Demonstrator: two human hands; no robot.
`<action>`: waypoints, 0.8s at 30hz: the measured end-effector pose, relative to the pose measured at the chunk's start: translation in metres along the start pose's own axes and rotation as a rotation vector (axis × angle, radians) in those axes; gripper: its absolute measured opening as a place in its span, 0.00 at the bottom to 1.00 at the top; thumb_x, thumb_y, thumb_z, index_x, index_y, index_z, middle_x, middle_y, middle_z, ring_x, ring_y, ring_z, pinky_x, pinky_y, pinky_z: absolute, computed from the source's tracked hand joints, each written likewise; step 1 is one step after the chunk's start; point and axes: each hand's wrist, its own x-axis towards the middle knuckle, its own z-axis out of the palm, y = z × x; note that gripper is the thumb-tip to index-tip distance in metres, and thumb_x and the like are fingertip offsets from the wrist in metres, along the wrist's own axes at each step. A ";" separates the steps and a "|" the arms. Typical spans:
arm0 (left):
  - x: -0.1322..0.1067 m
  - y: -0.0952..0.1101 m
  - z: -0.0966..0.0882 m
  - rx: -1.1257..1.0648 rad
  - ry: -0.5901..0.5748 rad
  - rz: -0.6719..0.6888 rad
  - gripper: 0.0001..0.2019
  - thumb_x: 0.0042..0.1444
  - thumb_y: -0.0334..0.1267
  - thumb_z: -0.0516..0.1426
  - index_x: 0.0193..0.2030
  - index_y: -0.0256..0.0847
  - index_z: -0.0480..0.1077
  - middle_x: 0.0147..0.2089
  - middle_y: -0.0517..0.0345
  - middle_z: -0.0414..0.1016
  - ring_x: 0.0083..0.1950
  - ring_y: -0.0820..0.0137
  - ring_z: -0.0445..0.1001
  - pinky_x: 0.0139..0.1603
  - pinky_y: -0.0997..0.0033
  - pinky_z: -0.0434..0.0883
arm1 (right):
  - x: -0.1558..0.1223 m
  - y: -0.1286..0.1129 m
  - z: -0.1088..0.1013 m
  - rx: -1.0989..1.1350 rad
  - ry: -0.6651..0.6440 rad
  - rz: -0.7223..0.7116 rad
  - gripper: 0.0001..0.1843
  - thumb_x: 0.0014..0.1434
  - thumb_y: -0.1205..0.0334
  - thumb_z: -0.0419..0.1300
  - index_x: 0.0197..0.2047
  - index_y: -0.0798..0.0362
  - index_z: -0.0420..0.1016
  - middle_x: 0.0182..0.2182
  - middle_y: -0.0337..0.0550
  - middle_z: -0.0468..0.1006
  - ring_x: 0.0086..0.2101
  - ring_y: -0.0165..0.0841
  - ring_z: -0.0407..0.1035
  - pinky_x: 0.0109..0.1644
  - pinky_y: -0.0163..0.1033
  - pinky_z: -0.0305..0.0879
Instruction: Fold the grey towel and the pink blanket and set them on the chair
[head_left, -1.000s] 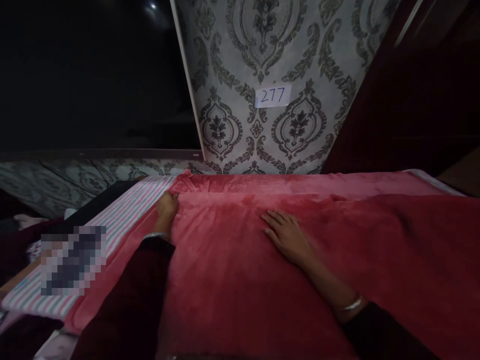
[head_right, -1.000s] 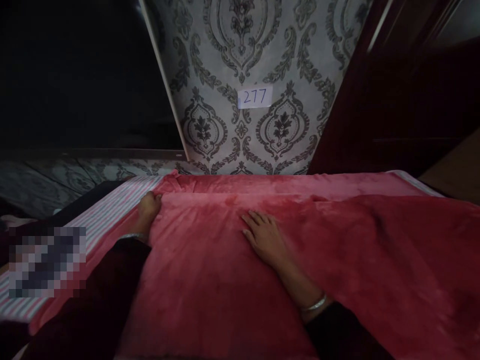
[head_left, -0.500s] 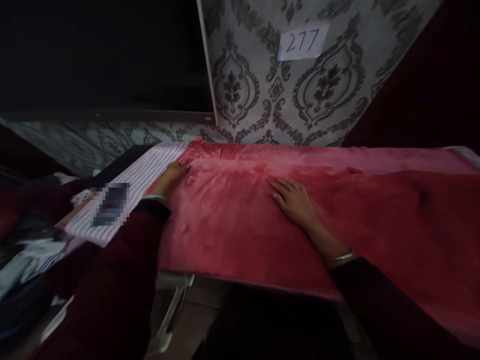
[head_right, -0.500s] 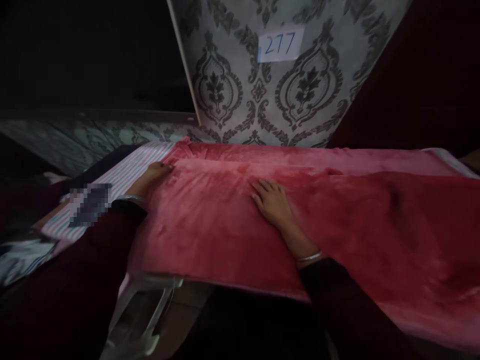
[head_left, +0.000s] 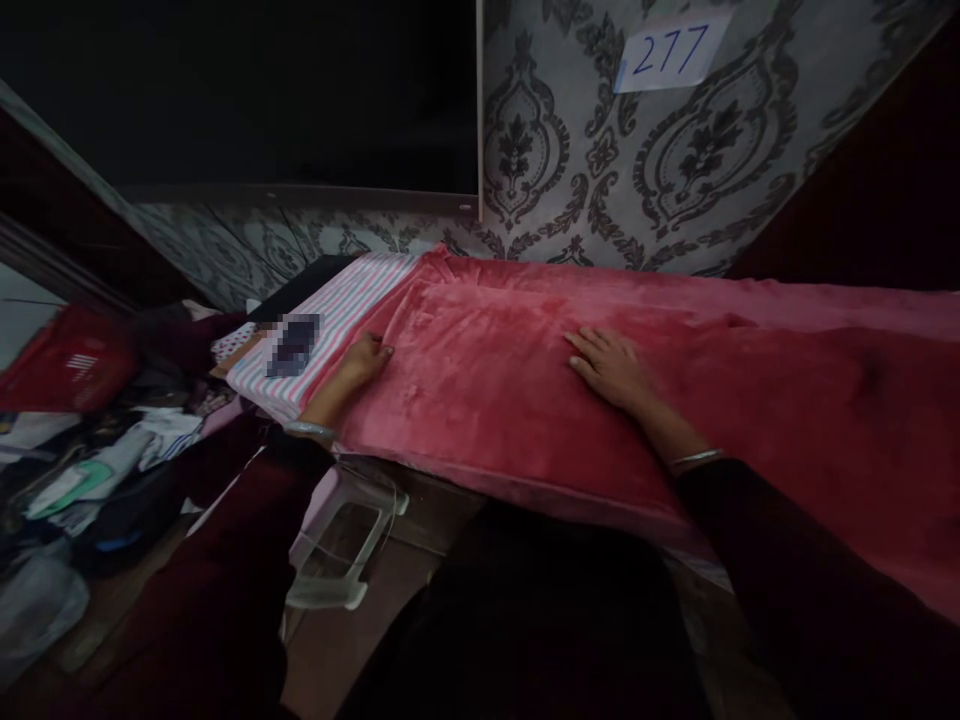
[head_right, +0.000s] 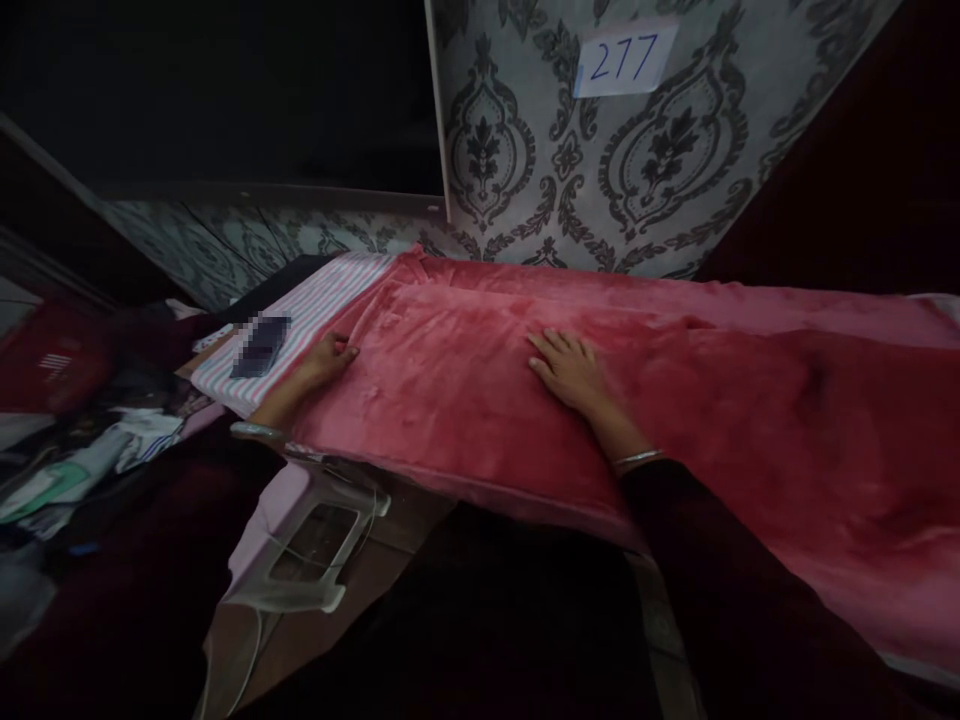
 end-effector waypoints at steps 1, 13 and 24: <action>-0.009 -0.004 -0.001 0.008 0.010 -0.007 0.22 0.63 0.43 0.58 0.61 0.37 0.70 0.54 0.45 0.79 0.51 0.57 0.79 0.53 0.61 0.74 | -0.006 -0.003 -0.002 0.004 -0.038 -0.039 0.31 0.74 0.44 0.45 0.75 0.41 0.61 0.74 0.46 0.61 0.70 0.52 0.56 0.70 0.68 0.55; -0.038 -0.013 0.008 -0.245 0.013 0.021 0.26 0.59 0.35 0.56 0.65 0.38 0.66 0.62 0.48 0.75 0.57 0.63 0.76 0.57 0.65 0.73 | -0.130 -0.010 -0.037 0.173 -0.183 -0.238 0.31 0.71 0.44 0.56 0.74 0.40 0.64 0.74 0.47 0.59 0.72 0.51 0.53 0.73 0.66 0.53; -0.065 -0.007 -0.005 -0.008 0.042 0.021 0.32 0.63 0.38 0.59 0.73 0.35 0.59 0.65 0.43 0.73 0.62 0.56 0.75 0.61 0.61 0.72 | -0.161 -0.036 -0.041 0.208 -0.009 -0.343 0.22 0.72 0.57 0.55 0.66 0.45 0.75 0.66 0.49 0.73 0.64 0.45 0.68 0.68 0.61 0.64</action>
